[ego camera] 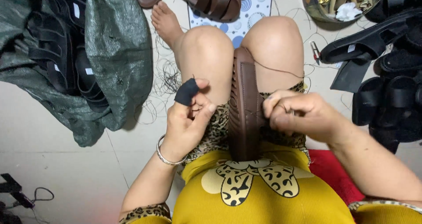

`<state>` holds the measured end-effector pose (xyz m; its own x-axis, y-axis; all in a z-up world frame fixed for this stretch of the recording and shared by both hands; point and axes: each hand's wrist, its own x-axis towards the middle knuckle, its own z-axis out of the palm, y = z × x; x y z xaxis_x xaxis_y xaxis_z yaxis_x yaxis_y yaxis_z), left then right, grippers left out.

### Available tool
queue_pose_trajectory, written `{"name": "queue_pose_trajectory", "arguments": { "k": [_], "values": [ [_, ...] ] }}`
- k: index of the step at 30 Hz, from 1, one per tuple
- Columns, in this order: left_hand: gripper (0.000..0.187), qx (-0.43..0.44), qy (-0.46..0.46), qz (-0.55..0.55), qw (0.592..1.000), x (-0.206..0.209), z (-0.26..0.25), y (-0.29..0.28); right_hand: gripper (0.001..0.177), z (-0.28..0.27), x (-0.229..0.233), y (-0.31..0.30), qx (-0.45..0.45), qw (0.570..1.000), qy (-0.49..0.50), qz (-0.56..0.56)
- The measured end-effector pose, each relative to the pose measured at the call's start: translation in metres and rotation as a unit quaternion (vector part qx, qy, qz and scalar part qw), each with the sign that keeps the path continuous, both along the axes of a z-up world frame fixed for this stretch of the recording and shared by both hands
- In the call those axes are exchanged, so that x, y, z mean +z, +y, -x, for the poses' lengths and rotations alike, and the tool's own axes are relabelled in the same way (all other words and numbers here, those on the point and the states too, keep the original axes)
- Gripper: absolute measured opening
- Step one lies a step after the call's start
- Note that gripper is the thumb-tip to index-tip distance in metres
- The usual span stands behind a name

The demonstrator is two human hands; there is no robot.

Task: Hand-sewing the components of a brown sandal together using a needle and thread.

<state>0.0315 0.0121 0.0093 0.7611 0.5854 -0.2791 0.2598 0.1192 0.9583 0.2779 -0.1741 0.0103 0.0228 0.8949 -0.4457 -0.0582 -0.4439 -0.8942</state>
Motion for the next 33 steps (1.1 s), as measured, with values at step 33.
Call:
{"name": "queue_pose_trajectory", "arguments": {
  "k": [33],
  "values": [
    [0.027,-0.06,0.03,-0.095,0.993,-0.013,0.0,-0.002,0.013,0.027,0.034,0.021,-0.071,0.984,-0.129,-0.101]
  ]
}}
